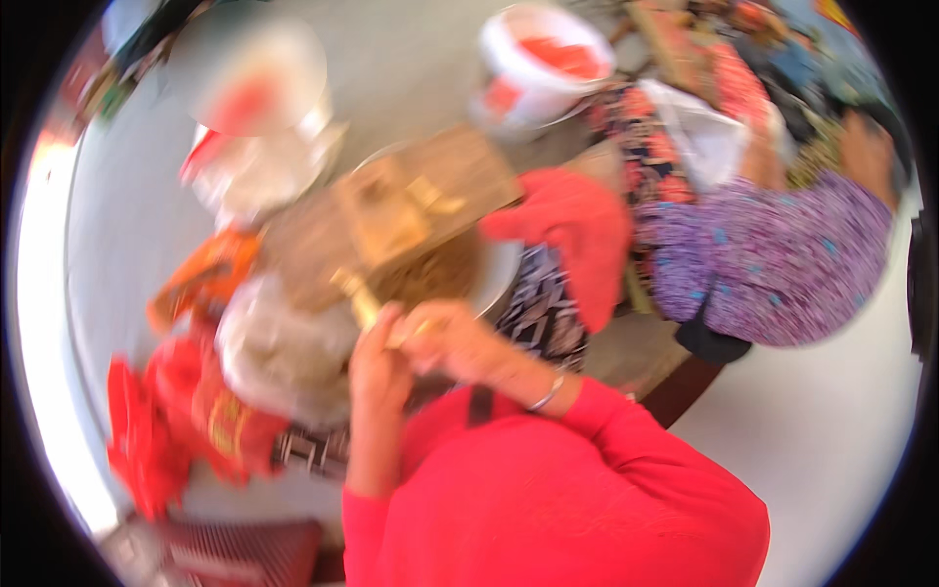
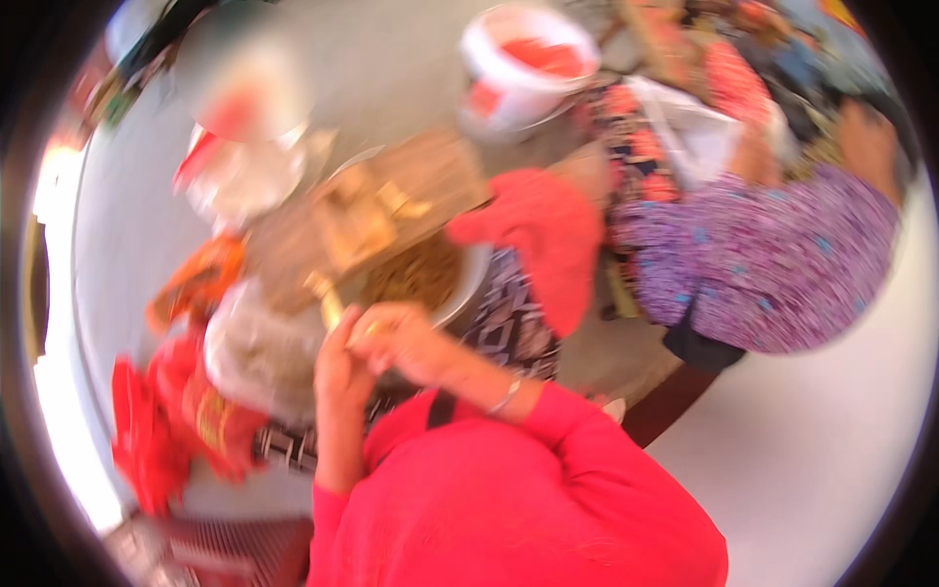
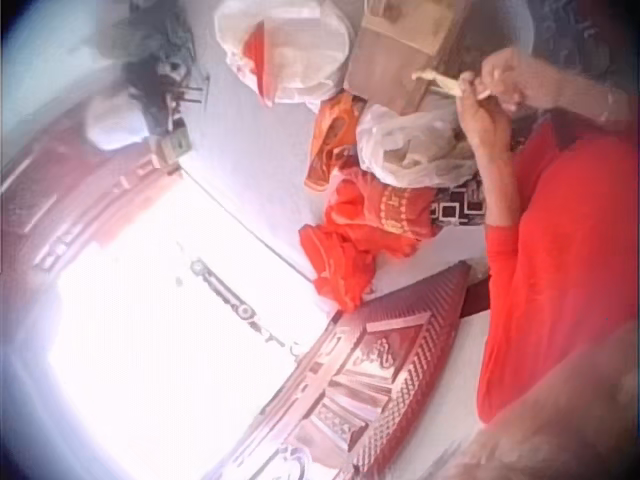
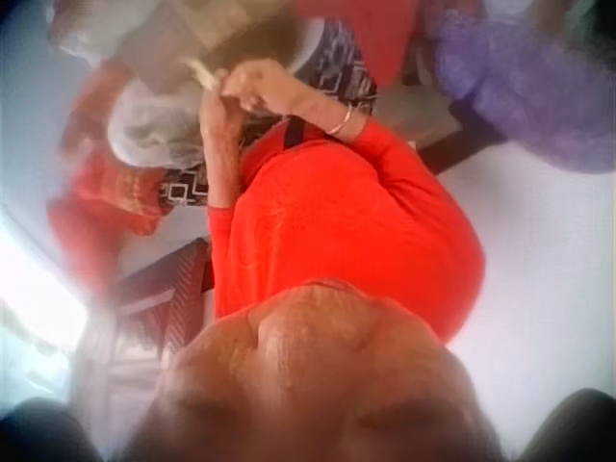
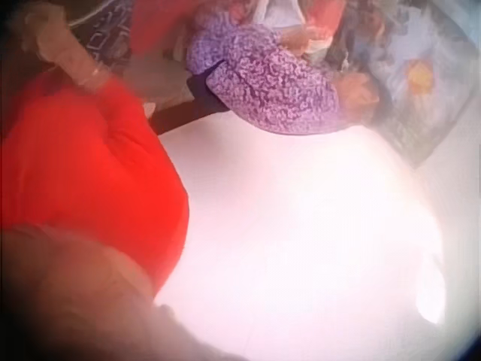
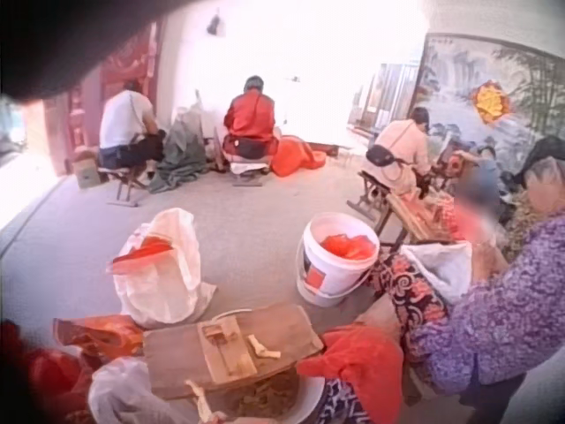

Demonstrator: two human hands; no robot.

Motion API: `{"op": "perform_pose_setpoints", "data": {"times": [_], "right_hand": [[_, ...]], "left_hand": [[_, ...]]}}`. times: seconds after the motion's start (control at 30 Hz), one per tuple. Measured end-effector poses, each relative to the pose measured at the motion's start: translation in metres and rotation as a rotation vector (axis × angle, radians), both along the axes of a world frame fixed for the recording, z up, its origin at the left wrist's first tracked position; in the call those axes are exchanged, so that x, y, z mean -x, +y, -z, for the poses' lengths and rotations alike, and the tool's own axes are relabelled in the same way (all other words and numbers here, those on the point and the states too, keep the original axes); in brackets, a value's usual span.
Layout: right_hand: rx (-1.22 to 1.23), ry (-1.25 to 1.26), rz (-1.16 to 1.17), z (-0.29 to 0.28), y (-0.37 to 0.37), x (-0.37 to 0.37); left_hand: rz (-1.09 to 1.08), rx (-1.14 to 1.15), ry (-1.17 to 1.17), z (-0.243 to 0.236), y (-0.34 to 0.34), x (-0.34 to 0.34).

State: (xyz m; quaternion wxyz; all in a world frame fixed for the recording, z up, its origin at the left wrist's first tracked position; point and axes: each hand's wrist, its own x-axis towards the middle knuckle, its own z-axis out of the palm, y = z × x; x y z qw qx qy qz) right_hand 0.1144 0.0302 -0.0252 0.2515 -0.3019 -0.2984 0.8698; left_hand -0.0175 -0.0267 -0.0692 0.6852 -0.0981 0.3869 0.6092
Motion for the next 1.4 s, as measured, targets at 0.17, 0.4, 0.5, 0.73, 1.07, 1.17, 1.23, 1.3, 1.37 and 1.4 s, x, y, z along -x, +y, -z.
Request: {"op": "perform_pose_setpoints", "data": {"times": [0.17, 0.4, 0.5, 0.73, 1.07, 1.17, 1.23, 1.3, 1.37, 1.4], "right_hand": [[-0.826, -0.384, 0.088, 0.009, 0.005, 0.005], [-1.88, -0.531, 0.109, -0.011, 0.013, -0.009], [-1.849, -0.445, -0.09, -0.001, 0.023, -0.009], [-1.079, -0.34, 0.076, 0.019, 0.008, -0.002], [0.126, -0.084, 0.284, 0.014, 0.013, 0.003], [0.192, -0.077, 0.218, 0.018, 0.017, 0.003], [0.113, -0.106, 0.196, 0.023, 0.017, 0.003], [-0.042, -0.2, 0.191, 0.028, 0.014, 0.006], [-0.252, -0.247, 0.216, 0.04, 0.011, 0.013], [-0.218, -0.224, 0.19, 0.032, 0.007, 0.019]], "left_hand": [[-0.036, -0.143, 0.345, 0.002, -0.008, 0.007], [0.322, -0.341, 1.429, -0.001, -0.006, 0.011], [0.761, -0.293, 1.782, -0.044, -0.011, 0.009], [0.42, -0.142, 1.691, -0.027, -0.015, 0.006], [0.106, -0.313, 1.259, -0.033, 0.004, -0.02], [0.176, -0.417, 1.542, -0.044, 0.008, -0.022], [0.223, -0.381, 1.5, -0.047, 0.007, -0.02], [0.207, -0.344, 1.418, -0.035, 0.01, -0.017], [0.213, -0.234, 1.433, -0.036, 0.011, -0.01], [0.2, -0.153, 1.413, -0.033, 0.006, -0.005]]}}
